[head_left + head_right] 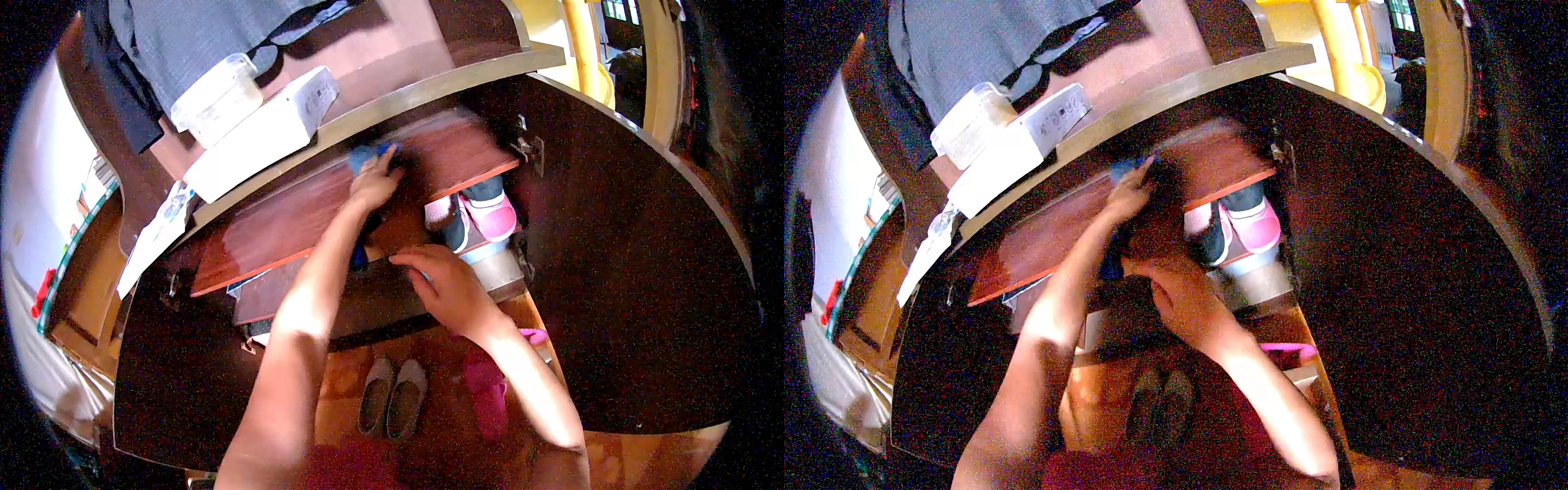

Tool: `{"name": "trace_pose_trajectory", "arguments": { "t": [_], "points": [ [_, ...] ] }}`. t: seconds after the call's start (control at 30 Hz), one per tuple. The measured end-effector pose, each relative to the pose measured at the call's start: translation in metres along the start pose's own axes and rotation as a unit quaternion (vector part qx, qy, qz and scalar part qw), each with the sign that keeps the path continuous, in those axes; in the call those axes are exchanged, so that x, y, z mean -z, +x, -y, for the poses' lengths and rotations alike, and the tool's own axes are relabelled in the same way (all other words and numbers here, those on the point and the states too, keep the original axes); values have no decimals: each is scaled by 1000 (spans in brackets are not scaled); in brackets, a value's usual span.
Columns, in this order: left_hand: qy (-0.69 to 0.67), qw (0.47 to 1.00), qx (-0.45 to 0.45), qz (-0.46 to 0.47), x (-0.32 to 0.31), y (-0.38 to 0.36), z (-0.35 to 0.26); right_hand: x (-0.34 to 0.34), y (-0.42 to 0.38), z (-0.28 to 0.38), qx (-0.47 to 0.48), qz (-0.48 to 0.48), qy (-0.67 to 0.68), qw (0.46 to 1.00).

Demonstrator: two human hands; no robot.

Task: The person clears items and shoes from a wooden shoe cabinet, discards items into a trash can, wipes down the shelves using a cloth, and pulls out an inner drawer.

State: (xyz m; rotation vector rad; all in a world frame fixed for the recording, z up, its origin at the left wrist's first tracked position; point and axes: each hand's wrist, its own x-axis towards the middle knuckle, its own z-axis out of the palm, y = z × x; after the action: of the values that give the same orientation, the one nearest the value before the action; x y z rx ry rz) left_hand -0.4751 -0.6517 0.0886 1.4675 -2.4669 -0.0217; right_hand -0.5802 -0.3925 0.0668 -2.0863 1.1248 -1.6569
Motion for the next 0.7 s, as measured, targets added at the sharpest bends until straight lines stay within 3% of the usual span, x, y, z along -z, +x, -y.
{"name": "trace_pose_trajectory", "arguments": {
  "t": [0.07,0.13,0.2,0.33,0.4,0.47,0.5,0.6,0.7],
  "points": [
    [-111,987,-112,-40,-14,23,-14,-1,-4,-10,-14,-3,-13,1000],
    [-140,983,-118,-20,-17,37,-14,2,-9,-18,-35,-2,-26,999],
    [-65,998,20,-4,0,30,-25,11,-13,-26,-78,9,-58,995],
    [-87,996,-6,2,-27,48,5,21,-7,-19,-159,3,-60,985],
    [-102,994,-45,-20,-8,13,1,17,-1,-16,-141,10,-83,986],
    [-275,953,-126,11,9,-12,15,6,1,-17,-115,-22,-59,991],
    [-305,937,-166,-36,16,-27,23,1,3,-15,-125,-18,-69,990],
    [-298,946,-105,-78,43,-104,37,-10,13,-12,-86,-18,-107,990],
    [-215,956,-141,-138,45,-163,71,-28,28,-14,-81,-13,-155,985]
  ]
}}
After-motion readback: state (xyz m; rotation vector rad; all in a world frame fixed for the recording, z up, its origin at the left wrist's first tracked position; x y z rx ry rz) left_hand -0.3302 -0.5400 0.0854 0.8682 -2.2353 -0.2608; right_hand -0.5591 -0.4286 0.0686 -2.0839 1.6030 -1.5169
